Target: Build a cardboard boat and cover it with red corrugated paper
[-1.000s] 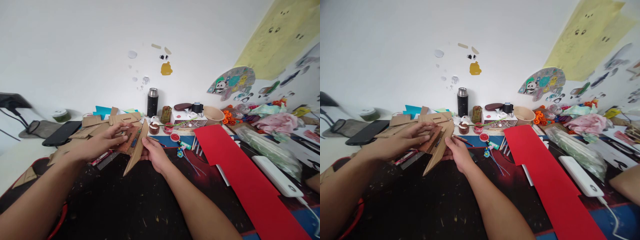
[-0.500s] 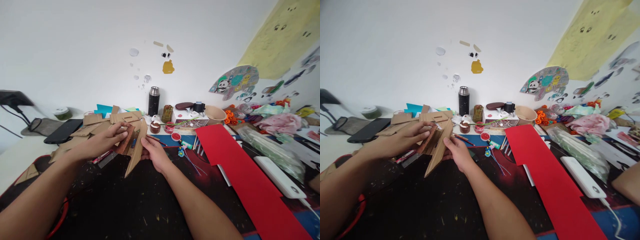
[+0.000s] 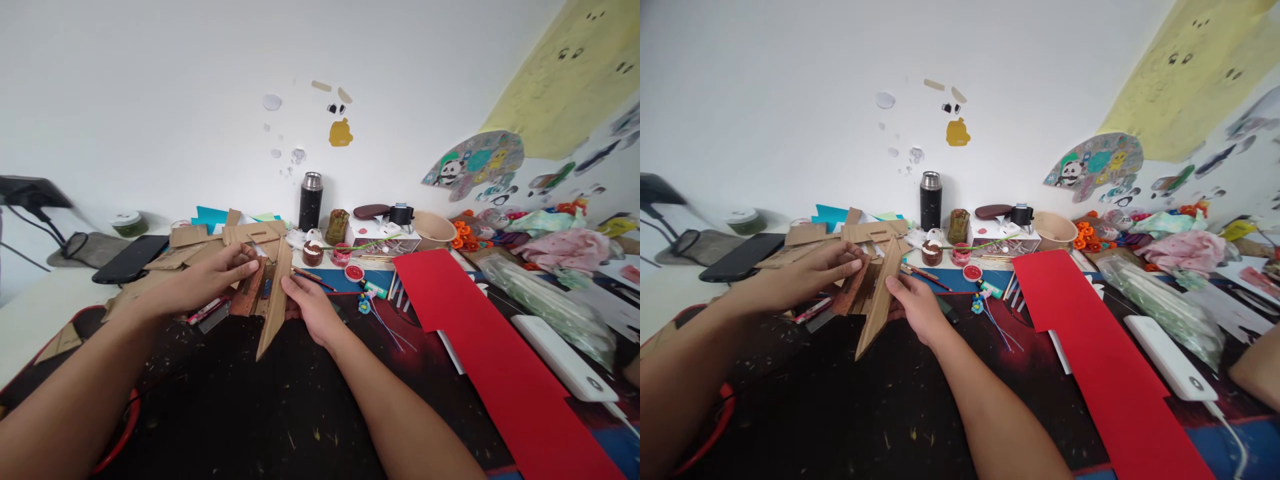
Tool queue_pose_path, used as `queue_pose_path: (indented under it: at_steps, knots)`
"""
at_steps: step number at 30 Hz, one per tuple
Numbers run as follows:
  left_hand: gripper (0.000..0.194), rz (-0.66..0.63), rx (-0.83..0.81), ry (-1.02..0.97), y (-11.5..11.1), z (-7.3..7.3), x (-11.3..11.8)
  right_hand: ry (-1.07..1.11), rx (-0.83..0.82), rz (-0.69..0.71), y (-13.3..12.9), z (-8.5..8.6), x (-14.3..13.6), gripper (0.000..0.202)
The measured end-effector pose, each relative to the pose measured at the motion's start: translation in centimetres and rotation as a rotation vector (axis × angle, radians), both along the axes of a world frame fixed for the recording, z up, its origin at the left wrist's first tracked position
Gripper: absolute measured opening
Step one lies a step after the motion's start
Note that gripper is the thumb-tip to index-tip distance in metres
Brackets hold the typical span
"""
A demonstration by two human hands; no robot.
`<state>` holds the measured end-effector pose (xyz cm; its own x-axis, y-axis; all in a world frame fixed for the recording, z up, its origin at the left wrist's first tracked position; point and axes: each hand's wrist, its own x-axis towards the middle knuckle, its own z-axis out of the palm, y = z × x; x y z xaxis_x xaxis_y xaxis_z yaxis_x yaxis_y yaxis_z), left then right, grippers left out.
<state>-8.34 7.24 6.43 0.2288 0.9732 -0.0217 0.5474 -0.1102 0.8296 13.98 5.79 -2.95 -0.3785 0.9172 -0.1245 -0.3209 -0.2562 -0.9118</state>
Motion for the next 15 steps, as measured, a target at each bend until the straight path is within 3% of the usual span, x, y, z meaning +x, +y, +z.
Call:
queue_pose_path:
  at_steps: [4, 9, 15]
  knots:
    - [0.055, 0.067, -0.033, 0.007, 0.0, -0.1, 0.2, 0.003, 0.004, 0.006, -0.1, 0.0, 0.0, 0.056]
    - [0.048, 0.045, 0.149, 0.099, 0.7, -1.5, 0.4, -0.006, 0.007, 0.016, 0.0, -0.1, -0.1, 0.06]
    - [0.046, 0.093, 0.176, 0.119, 0.9, -2.8, 0.9, 0.004, 0.009, 0.015, 0.0, 0.0, -0.2, 0.063]
